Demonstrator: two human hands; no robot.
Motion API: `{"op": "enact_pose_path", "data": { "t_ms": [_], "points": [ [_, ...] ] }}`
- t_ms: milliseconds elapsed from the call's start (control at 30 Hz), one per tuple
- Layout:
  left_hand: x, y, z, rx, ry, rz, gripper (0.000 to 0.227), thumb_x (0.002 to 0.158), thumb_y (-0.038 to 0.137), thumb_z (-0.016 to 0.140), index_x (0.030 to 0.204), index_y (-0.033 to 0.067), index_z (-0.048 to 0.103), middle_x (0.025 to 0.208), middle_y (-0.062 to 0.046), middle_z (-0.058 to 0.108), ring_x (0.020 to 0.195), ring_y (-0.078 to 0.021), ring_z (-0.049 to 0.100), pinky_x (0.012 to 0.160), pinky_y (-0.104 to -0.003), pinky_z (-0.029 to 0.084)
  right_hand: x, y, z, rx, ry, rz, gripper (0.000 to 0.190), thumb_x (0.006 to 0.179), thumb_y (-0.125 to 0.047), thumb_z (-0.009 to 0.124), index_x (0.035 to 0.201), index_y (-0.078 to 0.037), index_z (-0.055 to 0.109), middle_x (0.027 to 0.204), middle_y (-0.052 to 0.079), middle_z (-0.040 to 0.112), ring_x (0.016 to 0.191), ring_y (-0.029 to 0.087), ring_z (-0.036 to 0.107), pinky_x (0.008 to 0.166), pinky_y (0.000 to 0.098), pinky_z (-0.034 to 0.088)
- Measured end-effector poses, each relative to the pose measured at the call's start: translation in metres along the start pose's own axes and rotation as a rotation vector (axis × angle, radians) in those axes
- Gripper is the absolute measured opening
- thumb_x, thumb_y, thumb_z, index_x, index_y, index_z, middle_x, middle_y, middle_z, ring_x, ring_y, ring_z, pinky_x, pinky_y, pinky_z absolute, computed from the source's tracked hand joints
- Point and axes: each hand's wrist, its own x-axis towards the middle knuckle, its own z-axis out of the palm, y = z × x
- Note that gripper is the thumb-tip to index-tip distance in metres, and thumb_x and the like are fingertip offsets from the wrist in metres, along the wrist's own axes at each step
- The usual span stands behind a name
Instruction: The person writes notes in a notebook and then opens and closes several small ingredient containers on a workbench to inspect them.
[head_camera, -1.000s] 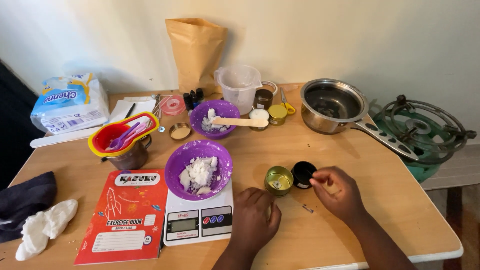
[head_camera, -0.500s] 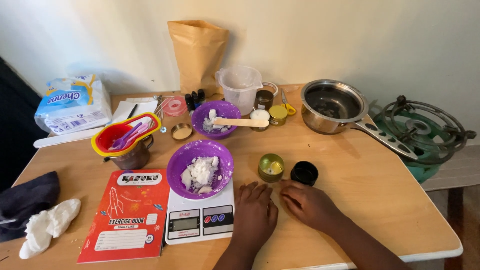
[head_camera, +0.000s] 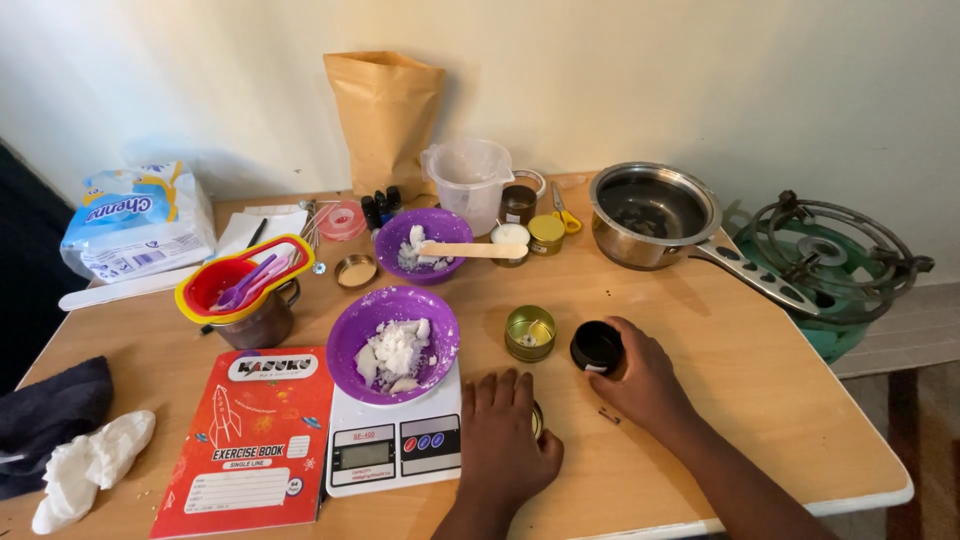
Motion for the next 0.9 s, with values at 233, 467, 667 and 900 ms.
{"op": "enact_pose_path", "data": {
  "t_ms": [233, 467, 667, 900],
  "points": [
    [0.001, -0.005, 0.009, -0.033, 0.013, -0.039, 0.063, 0.063, 0.025, 0.057, 0.121, 0.0002, 0.051, 0.116, -0.015, 0.056, 0.105, -0.0348, 0.049, 0.09, -0.047, 0.039, 0.035, -0.032, -0.011, 0.216, -0.128, 0.092, 0.068, 0.07, -0.023, 0.074, 0.131, -0.016, 0.044, 0.126, 0.005, 0.058, 0.115, 0.02, 0.058, 0.092, 0.0327, 0.046],
    [0.005, -0.007, 0.022, -0.031, 0.096, -0.097, 0.062, 0.069, 0.023, 0.062, 0.124, -0.0017, 0.05, 0.121, -0.016, 0.054, 0.113, -0.0344, 0.046, 0.097, -0.045, 0.039, 0.051, -0.011, 0.01, 0.18, -0.092, -0.016, 0.07, 0.069, -0.027, 0.076, 0.131, -0.017, 0.046, 0.125, 0.007, 0.057, 0.118, 0.024, 0.053, 0.094, 0.0366, 0.044],
    [0.032, -0.003, 0.028, 0.107, -0.014, -0.318, 0.067, 0.075, 0.023, 0.066, 0.133, 0.0032, 0.039, 0.129, -0.017, 0.048, 0.119, -0.0359, 0.044, 0.1, -0.047, 0.036, 0.046, 0.0, 0.013, 0.072, -0.123, 0.01, 0.078, 0.071, -0.03, 0.073, 0.14, -0.025, 0.035, 0.139, 0.002, 0.047, 0.129, 0.029, 0.039, 0.103, 0.0441, 0.033],
    [0.059, -0.011, 0.034, 0.029, -0.072, -0.411, 0.085, 0.064, 0.015, 0.062, 0.139, -0.0043, 0.029, 0.132, -0.021, 0.046, 0.124, -0.036, 0.042, 0.105, -0.046, 0.031, 0.051, 0.006, 0.014, 0.089, -0.109, -0.047, 0.084, 0.07, -0.04, 0.075, 0.141, -0.025, 0.033, 0.142, 0.003, 0.044, 0.129, 0.031, 0.038, 0.104, 0.0461, 0.03]
  ]
}}
